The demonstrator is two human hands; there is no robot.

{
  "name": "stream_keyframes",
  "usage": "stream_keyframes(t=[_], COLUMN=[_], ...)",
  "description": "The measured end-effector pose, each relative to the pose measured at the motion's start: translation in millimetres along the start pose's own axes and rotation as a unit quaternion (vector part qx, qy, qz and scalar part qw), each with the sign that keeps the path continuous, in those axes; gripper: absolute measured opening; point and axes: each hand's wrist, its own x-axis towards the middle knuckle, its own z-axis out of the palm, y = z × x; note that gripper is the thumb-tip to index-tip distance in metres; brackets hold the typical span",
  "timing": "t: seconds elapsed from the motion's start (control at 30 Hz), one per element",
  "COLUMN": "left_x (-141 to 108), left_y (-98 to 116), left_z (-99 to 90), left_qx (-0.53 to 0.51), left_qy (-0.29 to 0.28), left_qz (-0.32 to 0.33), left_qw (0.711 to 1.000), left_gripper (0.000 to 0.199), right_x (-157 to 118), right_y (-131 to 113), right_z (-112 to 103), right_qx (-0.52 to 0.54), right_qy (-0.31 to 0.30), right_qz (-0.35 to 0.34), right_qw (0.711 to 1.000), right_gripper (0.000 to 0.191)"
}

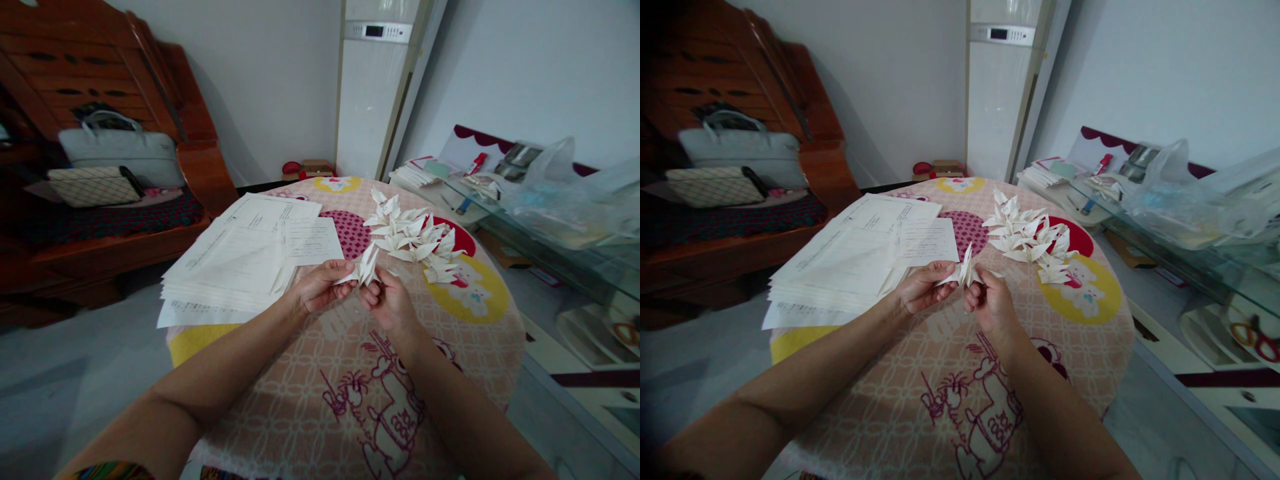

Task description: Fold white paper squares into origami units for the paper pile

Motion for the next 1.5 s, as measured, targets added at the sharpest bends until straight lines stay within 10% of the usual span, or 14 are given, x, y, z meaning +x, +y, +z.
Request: stream_keyframes(t=[1.5], left_x=[3.4], left_y=[-5.9], left_z=[2.3], left_qx=[0.019], left_qy=[0.051], left_qz=[0.024], left_qw=[0.998], left_gripper=[0.032], right_x=[3.1], right_y=[-5.1], right_z=[-3.6], right_qx=[-0.006], right_qy=[0.015], right_qz=[0.002], right_qw=[1.0], right_gripper=[0.041])
